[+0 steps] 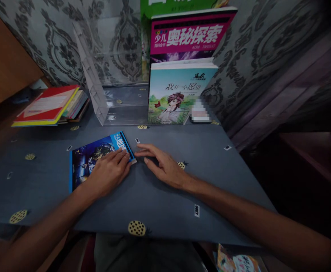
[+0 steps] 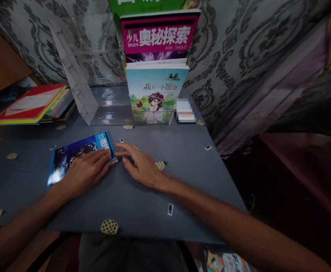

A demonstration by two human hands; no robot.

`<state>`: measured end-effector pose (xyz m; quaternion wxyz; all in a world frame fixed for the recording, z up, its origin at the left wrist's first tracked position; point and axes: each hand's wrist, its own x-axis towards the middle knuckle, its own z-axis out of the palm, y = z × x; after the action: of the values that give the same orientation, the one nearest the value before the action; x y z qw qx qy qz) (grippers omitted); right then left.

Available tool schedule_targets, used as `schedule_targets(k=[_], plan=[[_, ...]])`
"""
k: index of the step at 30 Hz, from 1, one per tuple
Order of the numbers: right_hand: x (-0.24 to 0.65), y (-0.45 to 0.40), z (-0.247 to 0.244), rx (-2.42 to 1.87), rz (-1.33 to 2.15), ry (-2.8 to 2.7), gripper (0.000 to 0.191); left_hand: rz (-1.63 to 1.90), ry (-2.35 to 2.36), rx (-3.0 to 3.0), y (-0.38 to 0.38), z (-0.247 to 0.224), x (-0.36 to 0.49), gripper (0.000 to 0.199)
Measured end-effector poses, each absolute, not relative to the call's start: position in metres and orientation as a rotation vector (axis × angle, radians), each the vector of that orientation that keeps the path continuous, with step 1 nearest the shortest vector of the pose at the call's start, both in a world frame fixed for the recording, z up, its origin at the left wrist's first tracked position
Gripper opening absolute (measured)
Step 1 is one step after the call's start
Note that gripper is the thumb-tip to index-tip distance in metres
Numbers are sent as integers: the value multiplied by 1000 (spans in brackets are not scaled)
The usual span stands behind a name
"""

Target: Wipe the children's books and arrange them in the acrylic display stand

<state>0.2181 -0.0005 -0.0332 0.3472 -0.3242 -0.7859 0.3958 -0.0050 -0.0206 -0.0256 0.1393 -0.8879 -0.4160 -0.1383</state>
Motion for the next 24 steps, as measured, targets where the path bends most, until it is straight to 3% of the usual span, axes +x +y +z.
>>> schedule_targets(k=[5,12,19,24], plan=[[217,-1,-34,-802,906,-2113,44,-384,-1160,-2542,-22,-27,-5,33],[212,-5,-39,-791,401,-2413,31,-404,-1185,-2640,-22,-22,-16,37],[214,-10,-31,-728,208,-2607,34,-352,-1722,-2254,-48,-31,-101,49],[213,-10,-33,-695,178,-2620,33,-383,-1905,-2115,-72,-42,-116,47]])
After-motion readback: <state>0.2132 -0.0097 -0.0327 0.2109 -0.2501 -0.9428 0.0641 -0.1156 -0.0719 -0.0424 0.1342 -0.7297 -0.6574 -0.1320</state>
